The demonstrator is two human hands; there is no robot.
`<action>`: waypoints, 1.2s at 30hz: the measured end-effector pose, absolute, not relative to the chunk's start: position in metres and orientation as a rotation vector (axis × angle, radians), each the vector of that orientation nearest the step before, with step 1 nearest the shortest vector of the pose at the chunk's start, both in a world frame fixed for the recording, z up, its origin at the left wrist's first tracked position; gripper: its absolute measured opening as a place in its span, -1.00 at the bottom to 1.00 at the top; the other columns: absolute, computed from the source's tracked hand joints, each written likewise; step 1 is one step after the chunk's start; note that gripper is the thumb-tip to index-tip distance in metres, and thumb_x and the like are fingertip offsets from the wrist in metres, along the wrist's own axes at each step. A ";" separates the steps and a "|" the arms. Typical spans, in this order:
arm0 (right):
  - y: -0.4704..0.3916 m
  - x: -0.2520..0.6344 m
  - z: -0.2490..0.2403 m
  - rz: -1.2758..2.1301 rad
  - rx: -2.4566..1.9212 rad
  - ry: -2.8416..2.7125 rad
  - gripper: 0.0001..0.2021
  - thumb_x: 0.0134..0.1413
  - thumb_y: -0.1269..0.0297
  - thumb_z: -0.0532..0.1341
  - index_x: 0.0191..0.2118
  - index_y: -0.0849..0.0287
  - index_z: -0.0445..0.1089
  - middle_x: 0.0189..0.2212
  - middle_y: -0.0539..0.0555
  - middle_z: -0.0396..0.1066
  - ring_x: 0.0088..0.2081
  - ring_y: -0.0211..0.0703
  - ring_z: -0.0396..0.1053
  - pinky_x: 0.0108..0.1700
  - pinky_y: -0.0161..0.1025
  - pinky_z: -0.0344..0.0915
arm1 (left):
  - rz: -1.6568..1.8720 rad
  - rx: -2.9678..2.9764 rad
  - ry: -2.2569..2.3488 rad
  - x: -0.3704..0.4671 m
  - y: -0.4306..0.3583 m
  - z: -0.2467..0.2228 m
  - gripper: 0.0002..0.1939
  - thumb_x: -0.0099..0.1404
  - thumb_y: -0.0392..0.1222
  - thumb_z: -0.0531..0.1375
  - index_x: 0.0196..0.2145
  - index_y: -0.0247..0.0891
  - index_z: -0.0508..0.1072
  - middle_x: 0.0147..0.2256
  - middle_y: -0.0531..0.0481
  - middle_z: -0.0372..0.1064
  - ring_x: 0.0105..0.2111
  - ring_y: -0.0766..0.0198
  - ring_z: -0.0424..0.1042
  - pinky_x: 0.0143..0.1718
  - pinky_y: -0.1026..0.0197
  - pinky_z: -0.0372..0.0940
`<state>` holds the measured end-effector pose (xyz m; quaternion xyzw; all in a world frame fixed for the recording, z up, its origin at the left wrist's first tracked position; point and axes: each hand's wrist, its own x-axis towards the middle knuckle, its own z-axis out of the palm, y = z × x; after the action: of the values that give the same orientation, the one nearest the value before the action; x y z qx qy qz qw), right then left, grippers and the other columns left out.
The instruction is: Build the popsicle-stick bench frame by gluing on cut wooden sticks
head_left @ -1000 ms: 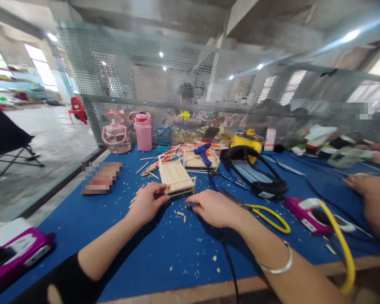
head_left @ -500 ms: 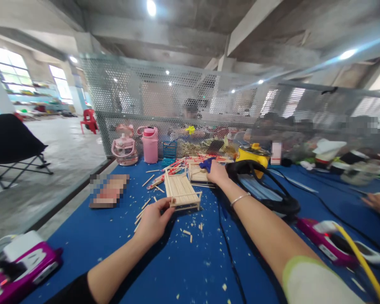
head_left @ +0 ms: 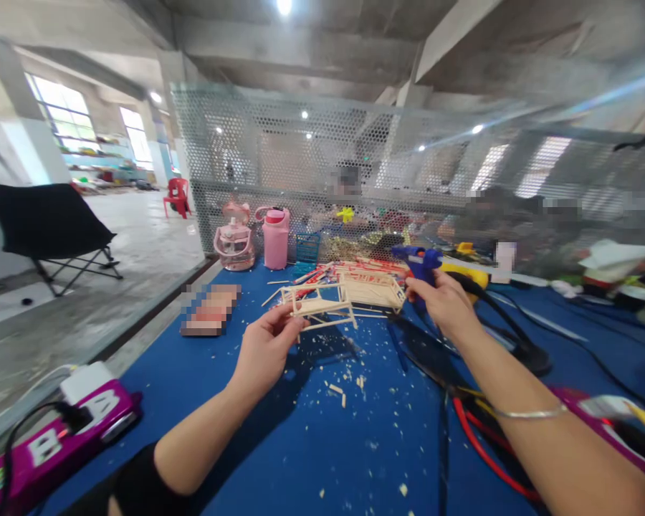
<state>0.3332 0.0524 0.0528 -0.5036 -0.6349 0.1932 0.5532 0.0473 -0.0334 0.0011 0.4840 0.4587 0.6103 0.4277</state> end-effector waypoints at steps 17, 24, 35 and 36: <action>-0.046 0.243 0.038 0.503 -1.044 -1.889 -0.77 0.15 0.06 0.10 -0.38 0.07 0.36 -0.58 0.03 0.30 -0.46 -0.11 0.31 -0.35 -0.19 0.27 | 1.523 1.032 0.998 0.054 -0.044 0.011 -0.49 -0.02 0.01 0.36 -0.16 -0.31 0.40 -0.43 0.01 0.52 -0.49 0.37 0.41 -0.40 0.30 0.26; -0.040 0.241 0.025 0.550 -0.987 -1.808 -0.80 0.19 0.10 0.09 -0.30 0.10 0.31 -0.57 -0.03 0.26 -0.40 -0.14 0.32 -0.29 -0.22 0.26 | 1.539 1.005 0.978 0.053 -0.045 0.014 -0.53 0.01 -0.02 0.36 -0.17 -0.32 0.41 -0.43 0.00 0.52 -0.51 0.40 0.38 -0.41 0.33 0.23; -0.038 0.237 0.020 0.669 -0.922 -1.743 -0.81 0.20 0.10 0.11 -0.27 0.11 0.31 -0.53 -0.03 0.31 -0.44 -0.18 0.30 -0.32 -0.23 0.27 | 1.552 0.999 0.972 0.054 -0.047 0.015 -0.54 0.00 -0.03 0.37 -0.19 -0.33 0.43 -0.47 0.02 0.50 -0.53 0.40 0.36 -0.44 0.33 0.21; -0.038 0.237 0.019 0.702 -0.923 -1.729 -0.81 0.19 0.10 0.12 -0.26 0.11 0.31 -0.53 -0.03 0.31 -0.46 -0.20 0.28 -0.34 -0.24 0.26 | 1.550 0.999 0.970 0.053 -0.047 0.016 -0.54 0.00 -0.04 0.37 -0.19 -0.33 0.42 -0.46 0.02 0.51 -0.53 0.41 0.35 -0.44 0.34 0.21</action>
<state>0.2372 -0.0376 0.0192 -0.3827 -0.7165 0.2911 0.5054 0.0535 -0.0468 0.0158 0.4138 0.4019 0.6424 0.5046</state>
